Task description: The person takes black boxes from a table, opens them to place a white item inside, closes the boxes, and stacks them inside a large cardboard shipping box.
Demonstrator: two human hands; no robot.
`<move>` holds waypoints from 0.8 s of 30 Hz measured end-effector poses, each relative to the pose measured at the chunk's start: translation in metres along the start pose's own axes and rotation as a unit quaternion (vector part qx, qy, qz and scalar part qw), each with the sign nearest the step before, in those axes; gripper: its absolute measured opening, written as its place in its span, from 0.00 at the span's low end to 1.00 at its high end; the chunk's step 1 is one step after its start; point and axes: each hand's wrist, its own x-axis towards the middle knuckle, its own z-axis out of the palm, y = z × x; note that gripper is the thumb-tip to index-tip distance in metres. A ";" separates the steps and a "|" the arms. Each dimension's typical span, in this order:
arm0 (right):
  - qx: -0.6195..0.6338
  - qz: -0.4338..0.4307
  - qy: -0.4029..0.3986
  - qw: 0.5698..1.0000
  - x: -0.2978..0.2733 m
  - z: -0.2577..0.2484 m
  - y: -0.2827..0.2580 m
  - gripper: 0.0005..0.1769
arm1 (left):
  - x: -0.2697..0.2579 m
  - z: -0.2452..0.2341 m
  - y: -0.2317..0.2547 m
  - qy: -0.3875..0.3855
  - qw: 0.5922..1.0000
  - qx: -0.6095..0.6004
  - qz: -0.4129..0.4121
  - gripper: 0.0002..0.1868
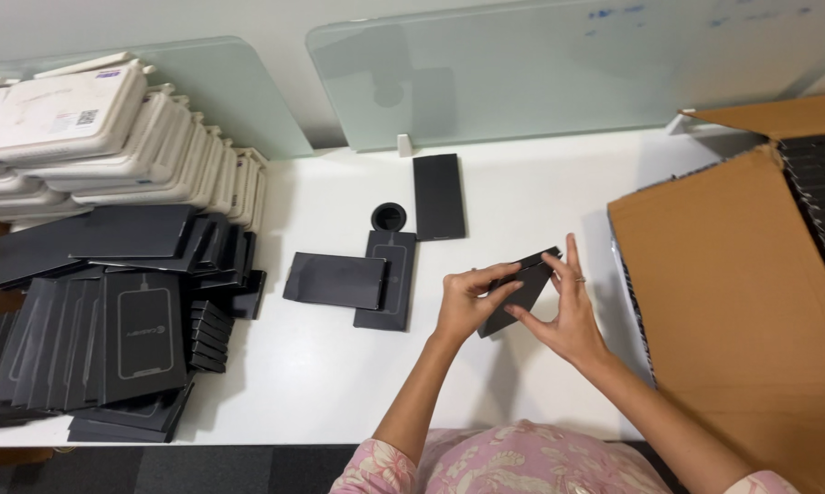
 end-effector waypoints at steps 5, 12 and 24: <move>0.030 -0.012 0.065 0.997 -0.007 -0.037 0.002 0.60 | 0.001 0.047 0.038 0.004 0.995 0.030 0.097 0.14; -0.007 -0.060 0.154 0.986 -0.022 -0.122 -0.012 0.57 | 0.002 0.119 0.088 -0.056 0.974 0.024 0.220 0.11; -0.154 -0.053 0.316 0.935 -0.107 -0.338 0.029 0.46 | 0.010 0.256 0.131 -0.131 0.978 -0.051 0.151 0.37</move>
